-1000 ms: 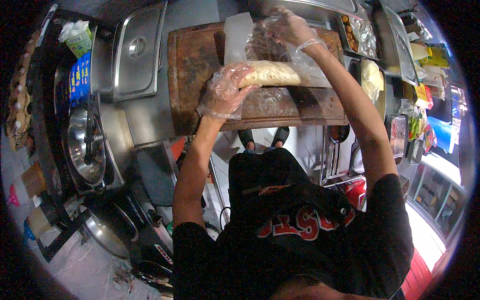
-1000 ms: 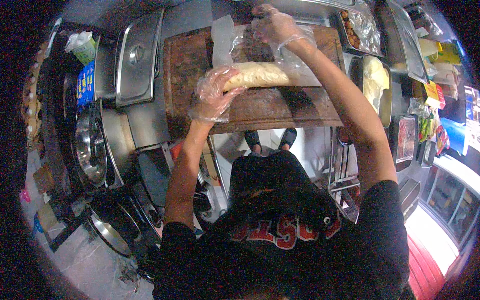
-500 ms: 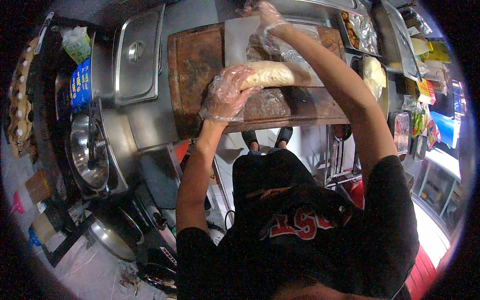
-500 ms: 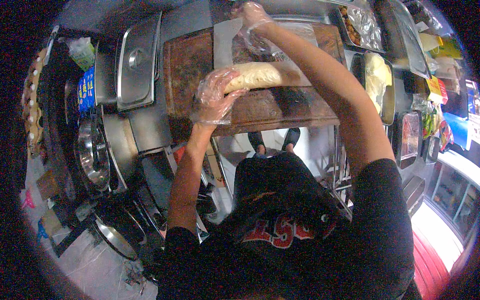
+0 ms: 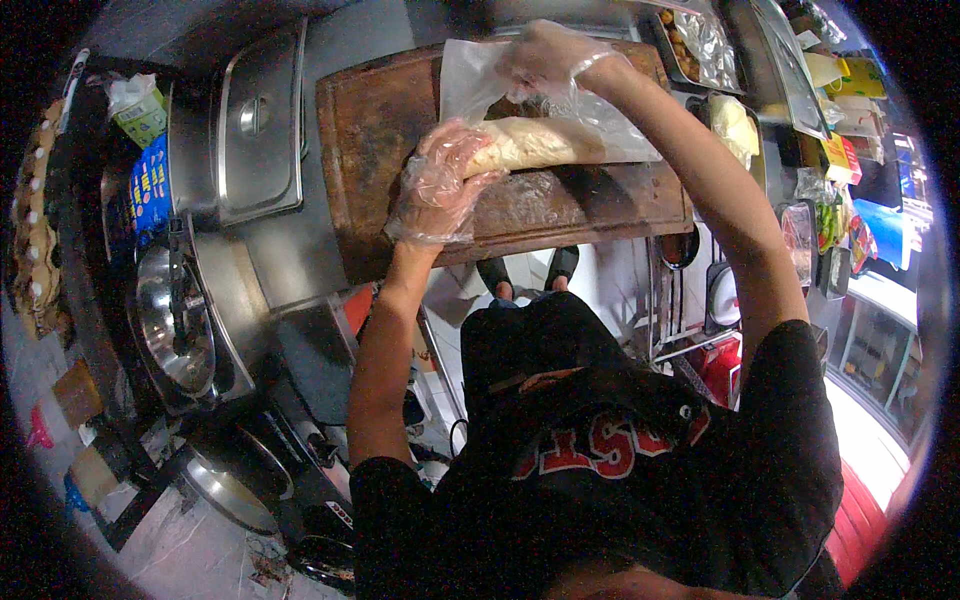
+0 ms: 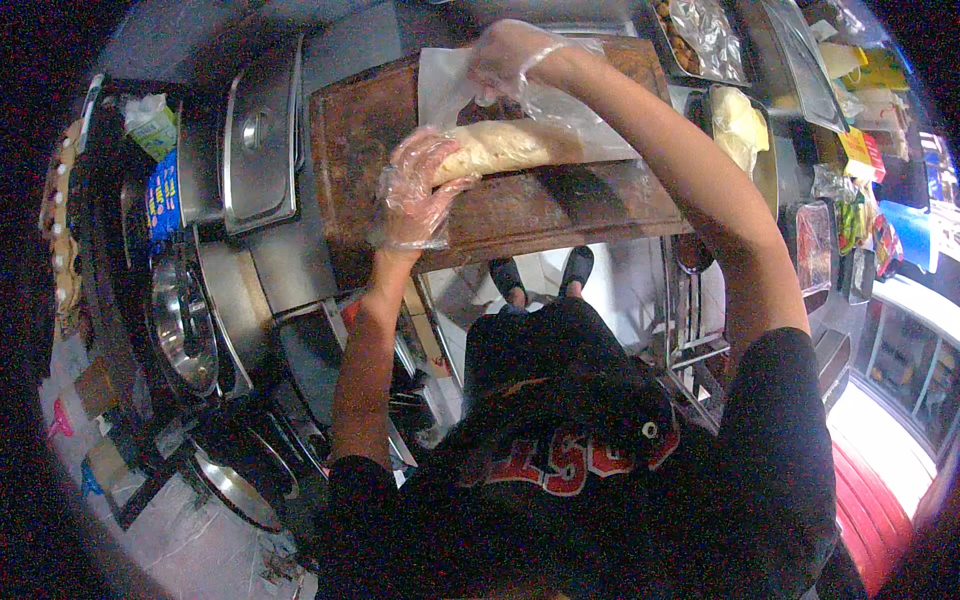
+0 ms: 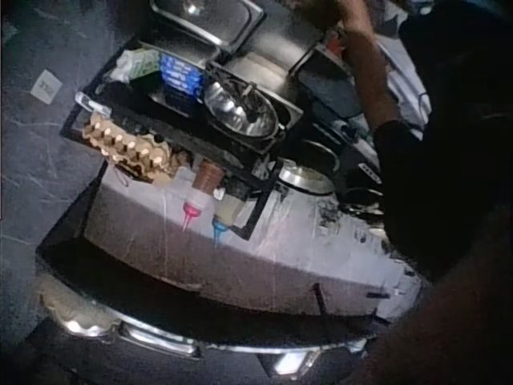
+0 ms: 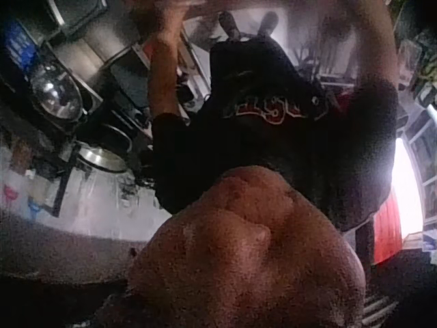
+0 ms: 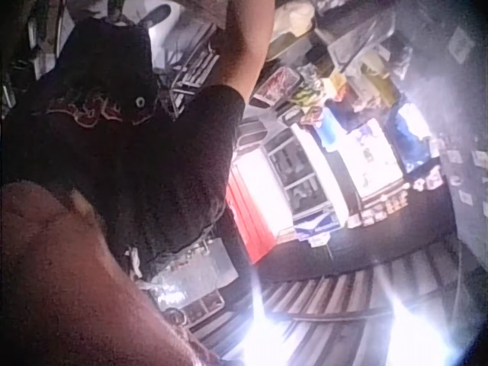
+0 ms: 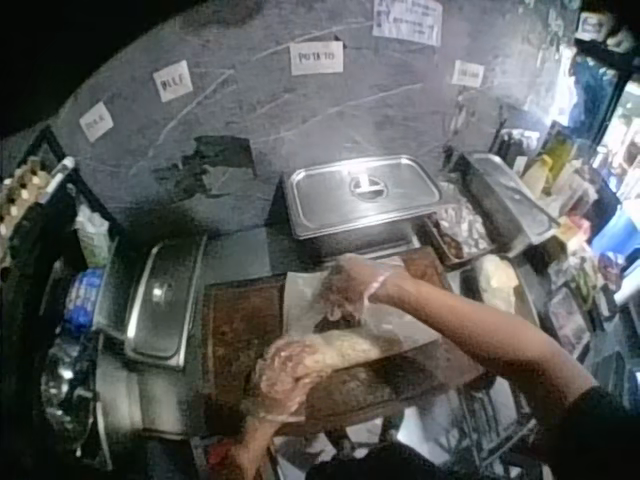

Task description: The person places shredded vegetables and sliced cheese onto a tortilla laid on a cutting board, then folds and rolls the tortilla into a wrap. The person wears disposable gloves throughout the process.

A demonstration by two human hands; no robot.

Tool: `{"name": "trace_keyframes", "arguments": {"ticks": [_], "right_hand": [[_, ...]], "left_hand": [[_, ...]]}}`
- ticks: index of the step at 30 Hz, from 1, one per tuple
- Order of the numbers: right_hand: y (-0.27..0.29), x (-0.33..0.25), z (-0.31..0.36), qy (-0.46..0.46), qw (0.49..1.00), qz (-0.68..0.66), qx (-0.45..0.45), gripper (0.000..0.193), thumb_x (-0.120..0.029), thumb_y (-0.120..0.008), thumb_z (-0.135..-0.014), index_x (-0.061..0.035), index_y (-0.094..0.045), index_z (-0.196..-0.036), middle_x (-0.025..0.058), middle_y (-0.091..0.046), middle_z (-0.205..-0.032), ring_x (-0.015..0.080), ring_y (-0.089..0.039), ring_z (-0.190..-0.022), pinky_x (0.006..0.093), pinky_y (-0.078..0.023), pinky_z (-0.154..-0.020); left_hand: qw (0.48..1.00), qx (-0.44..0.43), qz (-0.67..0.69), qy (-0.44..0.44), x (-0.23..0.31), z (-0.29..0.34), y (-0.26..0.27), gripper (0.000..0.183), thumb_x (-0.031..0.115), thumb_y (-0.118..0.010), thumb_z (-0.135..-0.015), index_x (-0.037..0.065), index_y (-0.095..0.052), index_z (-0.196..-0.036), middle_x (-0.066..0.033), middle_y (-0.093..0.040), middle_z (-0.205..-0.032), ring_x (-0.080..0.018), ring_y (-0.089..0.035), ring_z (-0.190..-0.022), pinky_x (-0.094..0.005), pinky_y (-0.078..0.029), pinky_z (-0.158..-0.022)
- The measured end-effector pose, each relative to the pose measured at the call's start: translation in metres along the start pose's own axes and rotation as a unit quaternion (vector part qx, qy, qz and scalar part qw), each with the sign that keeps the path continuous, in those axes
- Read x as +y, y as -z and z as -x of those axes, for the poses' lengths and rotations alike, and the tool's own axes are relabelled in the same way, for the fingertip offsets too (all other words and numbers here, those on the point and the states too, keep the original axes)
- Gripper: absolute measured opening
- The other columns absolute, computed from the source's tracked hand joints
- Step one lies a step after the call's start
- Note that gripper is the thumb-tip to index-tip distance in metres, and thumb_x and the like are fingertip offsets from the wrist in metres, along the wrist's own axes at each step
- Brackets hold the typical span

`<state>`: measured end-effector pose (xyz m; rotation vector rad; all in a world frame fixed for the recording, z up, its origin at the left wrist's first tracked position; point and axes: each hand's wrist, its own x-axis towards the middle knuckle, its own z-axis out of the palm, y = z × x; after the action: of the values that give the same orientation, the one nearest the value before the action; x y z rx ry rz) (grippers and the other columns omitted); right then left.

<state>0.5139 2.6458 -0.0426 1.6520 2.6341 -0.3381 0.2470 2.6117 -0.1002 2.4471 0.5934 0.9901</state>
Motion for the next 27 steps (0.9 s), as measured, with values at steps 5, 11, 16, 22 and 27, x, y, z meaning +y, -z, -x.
{"name": "trace_keyframes", "arguments": {"ticks": [5,11,16,22,27], "right_hand": [[-0.012,-0.016,0.030,-0.278,0.935,-0.202,-0.084,0.033,-0.036,-0.067,-0.085,-0.0046,-0.073,-0.095,0.0187,-0.072,-0.094,0.0370,-0.068,-0.081,0.0449,-0.052,-0.077],[-0.025,-0.014,0.030,-0.197,0.967,-0.158,-0.027,0.037,-0.036,-0.067,-0.085,-0.0018,-0.074,-0.098,0.0236,-0.071,-0.090,0.0400,-0.068,-0.079,0.0475,-0.052,-0.074],[-0.021,0.006,0.045,-0.258,0.960,0.048,0.099,0.041,-0.040,-0.065,-0.086,-0.0020,-0.074,-0.096,0.0238,-0.070,-0.093,0.0393,-0.068,-0.084,0.0483,-0.053,-0.076],[0.021,-0.038,0.000,-0.271,0.951,-0.132,0.061,0.044,-0.044,-0.065,-0.086,-0.0009,-0.074,-0.087,0.0234,-0.069,-0.083,0.0406,-0.067,-0.078,0.0473,-0.054,-0.074],[-0.089,0.053,-0.022,-0.254,0.937,-0.069,0.228,0.051,-0.053,-0.061,-0.089,-0.0034,-0.076,-0.090,0.0224,-0.069,-0.080,0.0390,-0.066,-0.073,0.0497,-0.052,-0.072]], "left_hand": [[1.000,-0.008,-0.012,-0.013,-0.005,-0.002,-0.005,0.048,0.023,-0.083,-0.073,0.013,-0.064,-0.116,-0.0055,-0.062,-0.124,-0.0324,-0.055,-0.123,-0.0442,-0.047,-0.103],[0.997,-0.074,0.009,-0.015,-0.014,-0.009,-0.001,0.053,0.030,-0.083,-0.073,0.015,-0.061,-0.119,-0.0037,-0.060,-0.133,-0.0264,-0.059,-0.118,-0.0416,-0.048,-0.098],[0.995,-0.087,-0.028,-0.032,-0.011,-0.015,0.003,0.054,0.032,-0.084,-0.073,0.013,-0.060,-0.118,-0.0073,-0.065,-0.128,-0.0298,-0.064,-0.112,-0.0423,-0.050,-0.093],[0.995,-0.093,-0.030,-0.012,-0.014,-0.010,0.009,0.054,0.029,-0.086,-0.072,0.012,-0.061,-0.117,-0.0076,-0.066,-0.127,-0.0297,-0.064,-0.111,-0.0416,-0.050,-0.093],[0.994,-0.108,-0.007,-0.018,-0.011,-0.023,-0.001,0.053,0.029,-0.086,-0.072,0.012,-0.062,-0.116,-0.0070,-0.066,-0.126,-0.0297,-0.065,-0.110,-0.0411,-0.051,-0.093]]}}
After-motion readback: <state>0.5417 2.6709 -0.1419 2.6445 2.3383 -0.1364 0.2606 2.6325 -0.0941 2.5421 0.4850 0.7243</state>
